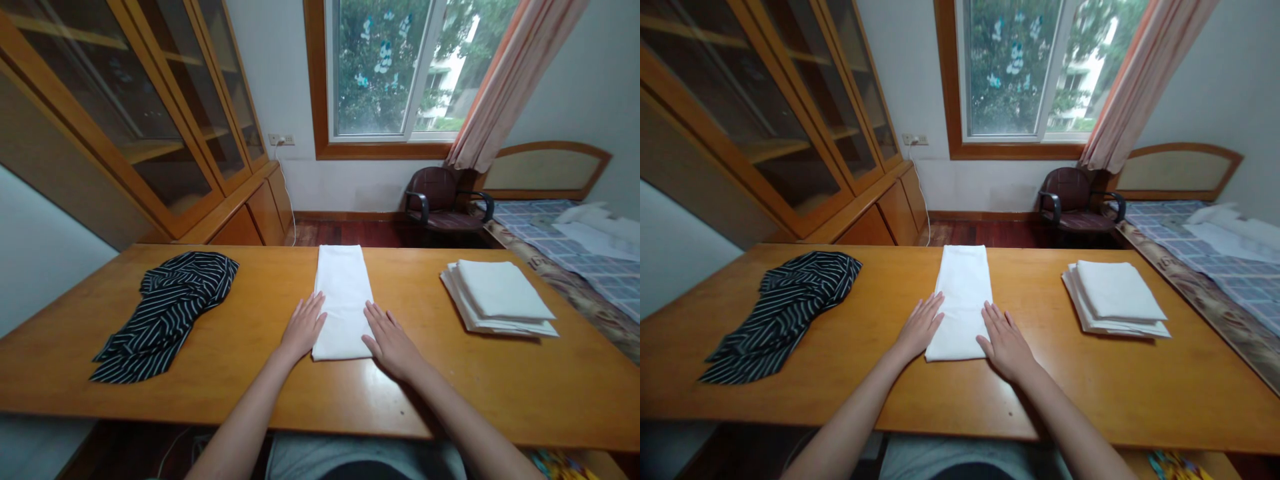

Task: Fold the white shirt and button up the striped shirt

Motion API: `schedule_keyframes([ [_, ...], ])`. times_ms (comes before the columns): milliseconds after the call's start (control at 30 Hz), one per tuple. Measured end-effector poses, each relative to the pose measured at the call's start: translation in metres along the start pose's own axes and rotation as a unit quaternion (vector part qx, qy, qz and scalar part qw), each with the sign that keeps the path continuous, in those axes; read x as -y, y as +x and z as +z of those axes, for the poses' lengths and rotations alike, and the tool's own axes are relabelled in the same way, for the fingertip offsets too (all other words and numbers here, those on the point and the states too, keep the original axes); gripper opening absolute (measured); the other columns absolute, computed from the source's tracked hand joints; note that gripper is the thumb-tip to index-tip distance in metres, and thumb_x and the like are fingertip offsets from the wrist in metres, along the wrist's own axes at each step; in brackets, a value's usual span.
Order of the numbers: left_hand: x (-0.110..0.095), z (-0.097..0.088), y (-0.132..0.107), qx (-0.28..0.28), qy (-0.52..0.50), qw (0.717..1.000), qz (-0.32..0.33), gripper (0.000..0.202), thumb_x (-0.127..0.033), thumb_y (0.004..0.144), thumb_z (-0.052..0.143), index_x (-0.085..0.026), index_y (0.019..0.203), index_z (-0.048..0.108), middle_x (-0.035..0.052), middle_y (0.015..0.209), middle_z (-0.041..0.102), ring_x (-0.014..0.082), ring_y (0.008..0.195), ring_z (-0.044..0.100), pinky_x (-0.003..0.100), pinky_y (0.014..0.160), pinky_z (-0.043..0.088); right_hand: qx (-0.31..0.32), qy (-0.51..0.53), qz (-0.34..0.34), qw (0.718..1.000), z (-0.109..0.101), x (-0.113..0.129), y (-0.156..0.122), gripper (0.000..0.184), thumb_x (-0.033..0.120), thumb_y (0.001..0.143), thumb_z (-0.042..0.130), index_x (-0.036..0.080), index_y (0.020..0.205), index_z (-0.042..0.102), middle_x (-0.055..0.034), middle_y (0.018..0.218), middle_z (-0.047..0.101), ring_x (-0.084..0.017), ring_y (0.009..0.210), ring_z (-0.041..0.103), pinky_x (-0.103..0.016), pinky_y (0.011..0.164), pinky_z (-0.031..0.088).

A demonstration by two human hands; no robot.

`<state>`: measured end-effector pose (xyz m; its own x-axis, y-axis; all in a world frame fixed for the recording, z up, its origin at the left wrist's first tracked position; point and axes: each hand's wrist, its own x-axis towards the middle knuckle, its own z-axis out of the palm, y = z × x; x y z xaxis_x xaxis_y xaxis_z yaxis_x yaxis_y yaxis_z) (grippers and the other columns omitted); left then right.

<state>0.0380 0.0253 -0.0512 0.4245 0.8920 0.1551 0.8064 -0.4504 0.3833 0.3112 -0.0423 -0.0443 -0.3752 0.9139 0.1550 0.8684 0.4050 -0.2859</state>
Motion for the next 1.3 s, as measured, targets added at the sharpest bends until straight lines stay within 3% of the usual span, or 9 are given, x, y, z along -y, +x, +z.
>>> schedule_keyframes([
  [200, 0.01, 0.002, -0.001, -0.047, -0.1, 0.994, -0.024, 0.044, -0.028, 0.1, 0.034, -0.018, 0.141, 0.046, 0.0107, 0.145, 0.053, 0.0211, 0.136, 0.047, 0.047, 0.12, 0.028, 0.006, 0.014, -0.007, 1.0, -0.004, -0.012, -0.011, 0.058, 0.043, 0.103, 0.034, 0.021, 0.156, 0.024, -0.0075, 0.161, 0.026, -0.024, 0.148, 0.026, -0.05, 0.12, 0.026],
  [367, 0.016, -0.002, -0.002, -0.111, -0.215, 0.969, -0.052, 0.043, -0.013, 0.092, 0.035, -0.02, 0.129, 0.055, 0.0091, 0.131, 0.062, 0.0183, 0.123, 0.058, 0.042, 0.111, 0.043, -0.03, 0.074, -0.023, 0.997, -0.012, -0.024, -0.013, 0.049, 0.035, 0.103, 0.036, 0.026, 0.151, 0.037, -0.0063, 0.156, 0.039, -0.023, 0.141, 0.04, -0.047, 0.117, 0.035],
  [533, 0.013, -0.01, -0.004, -0.158, -0.284, 0.941, -0.093, 0.031, -0.026, 0.094, 0.046, -0.019, 0.12, 0.059, 0.0083, 0.11, 0.067, 0.0187, 0.1, 0.066, 0.039, 0.095, 0.052, -0.064, 0.125, -0.016, 0.99, -0.017, -0.027, -0.014, 0.045, 0.035, 0.101, 0.043, 0.027, 0.146, 0.045, -0.0085, 0.148, 0.049, -0.024, 0.134, 0.048, -0.048, 0.112, 0.042],
  [667, 0.011, -0.012, -0.006, -0.143, -0.323, 0.927, -0.126, 0.033, -0.034, 0.093, 0.05, -0.017, 0.121, 0.058, 0.0069, 0.101, 0.067, 0.0169, 0.088, 0.066, 0.035, 0.087, 0.055, -0.075, 0.141, -0.015, 0.987, -0.018, -0.024, -0.014, 0.045, 0.037, 0.098, 0.05, 0.026, 0.142, 0.05, -0.0104, 0.14, 0.055, -0.026, 0.128, 0.052, -0.049, 0.108, 0.045],
  [800, 0.01, -0.011, -0.006, -0.13, -0.333, 0.929, -0.097, 0.039, -0.029, 0.088, 0.057, -0.018, 0.126, 0.056, 0.0058, 0.105, 0.064, 0.0143, 0.084, 0.065, 0.033, 0.086, 0.054, -0.113, 0.121, -0.04, 0.985, -0.02, -0.019, -0.012, 0.036, 0.031, 0.097, 0.052, 0.024, 0.131, 0.059, -0.0123, 0.139, 0.054, -0.027, 0.124, 0.054, -0.048, 0.105, 0.048],
  [900, 0.01, -0.012, -0.006, -0.128, -0.318, 0.937, -0.071, 0.037, -0.026, 0.087, 0.059, -0.02, 0.123, 0.058, 0.0057, 0.11, 0.061, 0.0134, 0.083, 0.065, 0.033, 0.086, 0.054, -0.135, 0.096, -0.086, 0.982, -0.021, -0.012, -0.009, 0.032, 0.024, 0.097, 0.05, 0.025, 0.126, 0.063, -0.012, 0.141, 0.053, -0.027, 0.125, 0.053, -0.048, 0.104, 0.048],
  [1000, 0.009, -0.013, -0.006, -0.132, -0.291, 0.946, -0.05, 0.028, -0.025, 0.088, 0.057, -0.02, 0.115, 0.062, 0.0053, 0.108, 0.059, 0.0141, 0.085, 0.064, 0.033, 0.086, 0.055, -0.103, 0.085, -0.135, 0.982, -0.023, -0.006, -0.006, 0.034, 0.022, 0.096, 0.05, 0.025, 0.128, 0.063, -0.0104, 0.141, 0.055, -0.026, 0.129, 0.051, -0.049, 0.106, 0.046],
  [1167, 0.007, -0.013, -0.006, -0.138, -0.227, 0.964, -0.012, 0.021, -0.022, 0.091, 0.053, -0.021, 0.108, 0.066, 0.006, 0.108, 0.059, 0.0179, 0.099, 0.061, 0.036, 0.092, 0.053, -0.034, 0.088, -0.147, 0.985, -0.027, -0.008, -0.005, 0.039, 0.03, 0.095, 0.055, 0.025, 0.133, 0.06, -0.0101, 0.145, 0.053, -0.026, 0.132, 0.05, -0.048, 0.108, 0.045],
  [1300, 0.006, -0.011, -0.007, -0.146, -0.187, 0.971, 0.009, 0.024, -0.018, 0.093, 0.05, -0.022, 0.107, 0.068, 0.0071, 0.115, 0.057, 0.0202, 0.112, 0.058, 0.041, 0.102, 0.049, -0.022, 0.086, -0.174, 0.981, -0.03, -0.017, -0.011, 0.052, 0.04, 0.089, 0.064, 0.024, 0.138, 0.056, -0.0131, 0.149, 0.048, -0.029, 0.136, 0.047, -0.049, 0.108, 0.045],
])
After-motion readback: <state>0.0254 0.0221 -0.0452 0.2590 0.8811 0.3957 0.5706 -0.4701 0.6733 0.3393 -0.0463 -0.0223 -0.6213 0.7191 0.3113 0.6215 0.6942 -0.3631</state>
